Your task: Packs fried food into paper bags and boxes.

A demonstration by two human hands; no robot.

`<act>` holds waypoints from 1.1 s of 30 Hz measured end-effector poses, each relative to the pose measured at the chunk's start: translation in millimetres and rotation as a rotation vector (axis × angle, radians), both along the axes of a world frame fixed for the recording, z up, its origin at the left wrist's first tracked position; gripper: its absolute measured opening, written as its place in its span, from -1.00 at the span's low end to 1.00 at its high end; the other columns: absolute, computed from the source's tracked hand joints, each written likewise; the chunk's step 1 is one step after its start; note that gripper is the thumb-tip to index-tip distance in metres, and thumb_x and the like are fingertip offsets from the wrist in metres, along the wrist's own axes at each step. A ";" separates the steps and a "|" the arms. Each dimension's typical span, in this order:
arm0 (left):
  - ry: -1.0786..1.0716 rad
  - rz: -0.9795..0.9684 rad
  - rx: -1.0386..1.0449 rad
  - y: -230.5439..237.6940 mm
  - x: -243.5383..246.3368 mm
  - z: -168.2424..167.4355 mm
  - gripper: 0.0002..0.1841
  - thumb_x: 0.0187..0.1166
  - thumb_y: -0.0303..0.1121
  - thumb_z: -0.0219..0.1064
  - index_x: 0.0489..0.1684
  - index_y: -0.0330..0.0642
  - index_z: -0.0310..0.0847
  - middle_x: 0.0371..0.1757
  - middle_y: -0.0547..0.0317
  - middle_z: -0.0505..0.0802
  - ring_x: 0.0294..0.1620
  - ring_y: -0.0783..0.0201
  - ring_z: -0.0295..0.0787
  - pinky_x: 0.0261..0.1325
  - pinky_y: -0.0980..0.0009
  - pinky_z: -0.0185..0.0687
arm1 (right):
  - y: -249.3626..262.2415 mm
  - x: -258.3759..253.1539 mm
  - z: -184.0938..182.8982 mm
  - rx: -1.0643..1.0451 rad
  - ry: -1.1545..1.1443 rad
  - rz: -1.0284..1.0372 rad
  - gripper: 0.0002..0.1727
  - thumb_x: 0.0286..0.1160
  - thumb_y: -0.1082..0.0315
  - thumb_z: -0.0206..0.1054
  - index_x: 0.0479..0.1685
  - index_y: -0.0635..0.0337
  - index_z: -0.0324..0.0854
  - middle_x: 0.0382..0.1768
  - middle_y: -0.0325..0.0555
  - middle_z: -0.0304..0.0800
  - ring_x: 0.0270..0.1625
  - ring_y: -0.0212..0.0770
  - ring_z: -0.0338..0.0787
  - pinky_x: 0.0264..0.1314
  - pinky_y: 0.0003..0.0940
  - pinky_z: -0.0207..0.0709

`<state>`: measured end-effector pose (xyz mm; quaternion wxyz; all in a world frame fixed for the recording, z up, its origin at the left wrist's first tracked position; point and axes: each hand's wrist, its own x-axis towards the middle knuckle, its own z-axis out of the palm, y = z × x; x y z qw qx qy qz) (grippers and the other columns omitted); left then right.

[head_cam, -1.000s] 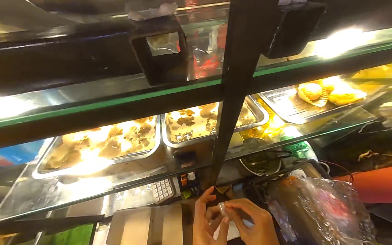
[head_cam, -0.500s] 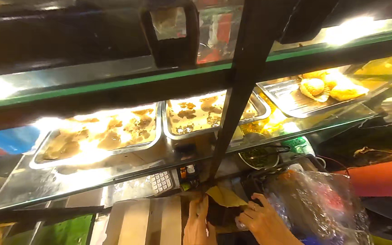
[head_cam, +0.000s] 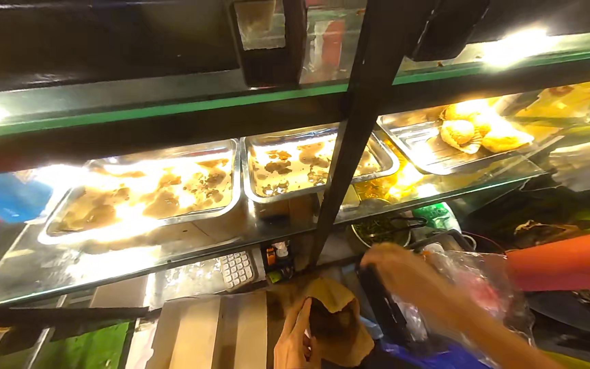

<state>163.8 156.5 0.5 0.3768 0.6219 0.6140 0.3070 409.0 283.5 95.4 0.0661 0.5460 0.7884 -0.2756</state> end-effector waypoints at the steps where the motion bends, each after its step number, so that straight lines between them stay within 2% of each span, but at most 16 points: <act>1: 0.001 0.001 0.000 0.3 0.6 0.5 -0.38 0.31 -0.66 0.37 0.52 -0.38 0.55 0.48 -0.24 0.65 -0.41 0.28 0.76 -0.30 0.36 0.76 | 27.1 7.4 1.2 -0.070 -0.155 -0.040 -0.58 0.58 0.52 0.21 0.41 0.16 0.65 0.39 0.22 0.67 0.52 0.28 0.59 0.46 0.27 0.51; 2: 0.005 0.002 0.002 0.9 1.1 1.0 -0.37 0.31 -0.66 0.36 0.53 -0.37 0.55 0.49 -0.23 0.65 -0.41 0.29 0.75 -0.31 0.37 0.75 | 54.1 13.4 -4.8 -0.163 -0.317 -0.075 -0.48 0.57 0.54 0.24 0.56 0.24 0.49 0.51 0.31 0.53 0.61 0.35 0.46 0.52 0.32 0.43; 4: 0.011 0.000 0.005 1.1 1.4 0.4 -0.37 0.31 -0.67 0.35 0.53 -0.34 0.56 0.50 -0.20 0.64 -0.39 0.29 0.76 -0.31 0.36 0.75 | 97.0 36.7 -46.7 -0.205 -0.522 -0.118 -0.45 0.56 0.54 0.29 0.58 0.41 0.41 0.53 0.43 0.48 0.62 0.44 0.43 0.52 0.40 0.38; 7: 0.000 0.000 0.001 3.9 -1.2 -2.6 -0.36 0.33 -0.67 0.35 0.55 -0.25 0.57 0.60 -0.12 0.58 -0.30 0.25 0.81 -0.30 0.33 0.78 | 134.8 87.3 -125.3 -0.046 -0.459 -0.209 -0.53 0.84 0.35 -0.02 0.59 0.36 0.46 0.59 0.36 0.49 0.71 0.34 0.36 0.71 0.37 0.15; 10: -0.022 -0.001 -0.012 8.1 -6.5 -3.9 -0.33 0.32 -0.67 0.36 0.58 -0.17 0.56 0.69 -0.01 0.51 -0.32 0.32 0.79 -0.32 0.37 0.76 | 144.3 102.1 -153.1 0.026 -0.440 -0.158 -0.51 0.85 0.32 -0.07 0.61 0.34 0.45 0.63 0.30 0.46 0.75 0.29 0.31 0.76 0.32 0.09; 12: -0.030 -0.013 -0.008 11.5 -6.0 -5.0 -0.31 0.30 -0.67 0.35 0.59 -0.15 0.56 0.70 0.03 0.51 -0.36 0.37 0.77 -0.36 0.40 0.73 | 133.5 98.3 -126.9 -0.027 -0.506 -0.013 -0.52 0.75 0.44 0.10 0.60 0.41 0.41 0.59 0.39 0.46 0.70 0.41 0.36 0.68 0.40 0.19; 13: -0.033 -0.018 -0.008 13.5 -5.9 -5.0 -0.30 0.29 -0.67 0.34 0.60 -0.15 0.55 0.70 0.04 0.52 -0.36 0.36 0.77 -0.36 0.39 0.73 | 124.3 86.3 -95.9 -0.077 -0.531 0.011 -0.47 0.70 0.44 0.19 0.64 0.41 0.37 0.60 0.42 0.44 0.67 0.43 0.38 0.66 0.40 0.22; 15: -0.052 -0.011 -0.004 16.8 -5.9 -6.6 -0.29 0.27 -0.68 0.35 0.60 -0.17 0.55 0.69 0.04 0.53 -0.34 0.35 0.79 -0.36 0.39 0.75 | 100.5 61.4 -31.4 -0.165 -0.567 -0.018 -0.38 0.71 0.38 0.20 0.75 0.36 0.23 0.66 0.45 0.35 0.62 0.50 0.43 0.58 0.43 0.28; 17: -0.079 0.003 -0.002 18.5 -7.1 -9.3 -0.28 0.26 -0.67 0.37 0.61 -0.17 0.53 0.68 0.05 0.54 -0.37 0.38 0.77 -0.38 0.41 0.73 | 70.9 67.9 1.8 -0.093 -0.523 0.010 -0.40 0.69 0.27 0.24 0.71 0.21 0.35 0.50 0.40 0.52 0.39 0.47 0.64 0.35 0.42 0.47; 19: -0.107 0.015 0.002 19.6 -8.4 -11.6 -0.27 0.23 -0.67 0.39 0.60 -0.19 0.53 0.67 0.04 0.55 -0.41 0.41 0.75 -0.40 0.43 0.72 | 33.2 89.1 32.9 -0.013 -0.316 0.088 -0.52 0.59 0.18 0.37 0.49 0.01 0.61 0.18 0.19 0.75 0.08 0.28 0.81 0.04 0.33 0.64; 21: -0.130 0.023 0.011 18.4 -8.5 -12.7 -0.26 0.21 -0.67 0.41 0.59 -0.22 0.53 0.66 0.00 0.56 -0.42 0.41 0.74 -0.41 0.43 0.72 | -5.9 97.1 60.2 -0.061 -0.051 0.162 -0.51 0.60 0.11 0.40 0.53 -0.16 0.62 0.16 0.03 0.83 0.08 0.15 0.84 0.11 0.31 0.64; 22: -0.128 0.029 0.014 17.5 -8.3 -12.1 -0.27 0.21 -0.67 0.41 0.59 -0.22 0.54 0.65 -0.01 0.56 -0.42 0.40 0.74 -0.41 0.43 0.72 | -23.9 89.8 68.3 -0.083 0.018 0.199 -0.47 0.64 0.07 0.37 0.61 -0.18 0.57 0.20 0.05 0.84 0.09 0.17 0.86 0.12 0.35 0.65; 23: -0.122 0.031 0.013 16.3 -8.0 -11.4 -0.27 0.21 -0.67 0.41 0.59 -0.23 0.54 0.65 -0.02 0.56 -0.42 0.40 0.74 -0.41 0.42 0.72 | -40.6 74.3 73.1 -0.097 0.024 0.223 -0.45 0.69 0.04 0.31 0.66 -0.17 0.52 0.23 0.11 0.83 0.10 0.23 0.86 0.11 0.40 0.64; 26: -0.111 0.020 0.013 12.2 -5.6 -11.0 -0.26 0.21 -0.67 0.41 0.60 -0.24 0.52 0.66 -0.06 0.53 -0.43 0.39 0.74 -0.41 0.42 0.72 | -72.4 -1.5 62.8 -0.174 -0.181 0.188 -0.50 0.73 0.09 0.22 0.59 0.01 0.55 0.14 0.30 0.79 0.05 0.41 0.82 -0.03 0.43 0.63; 30: -0.090 -0.005 0.006 9.1 -6.9 -7.6 -0.23 0.19 -0.68 0.42 0.62 -0.24 0.49 0.67 -0.09 0.51 -0.44 0.37 0.74 -0.41 0.40 0.73 | -69.9 -97.1 35.5 -0.325 -0.430 0.132 -0.57 0.50 0.59 0.26 0.37 0.51 0.55 0.23 0.52 0.65 0.19 0.48 0.73 0.08 0.35 0.61; 33: -0.079 -0.008 0.035 5.5 -7.2 -10.4 -0.22 0.17 -0.69 0.42 0.62 -0.25 0.50 0.66 -0.13 0.52 -0.42 0.32 0.75 -0.41 0.36 0.73 | -64.5 -129.7 16.6 -0.359 -0.525 0.171 -0.70 0.50 0.74 0.12 0.14 0.61 0.63 0.26 0.49 0.65 0.32 0.43 0.69 0.17 0.25 0.64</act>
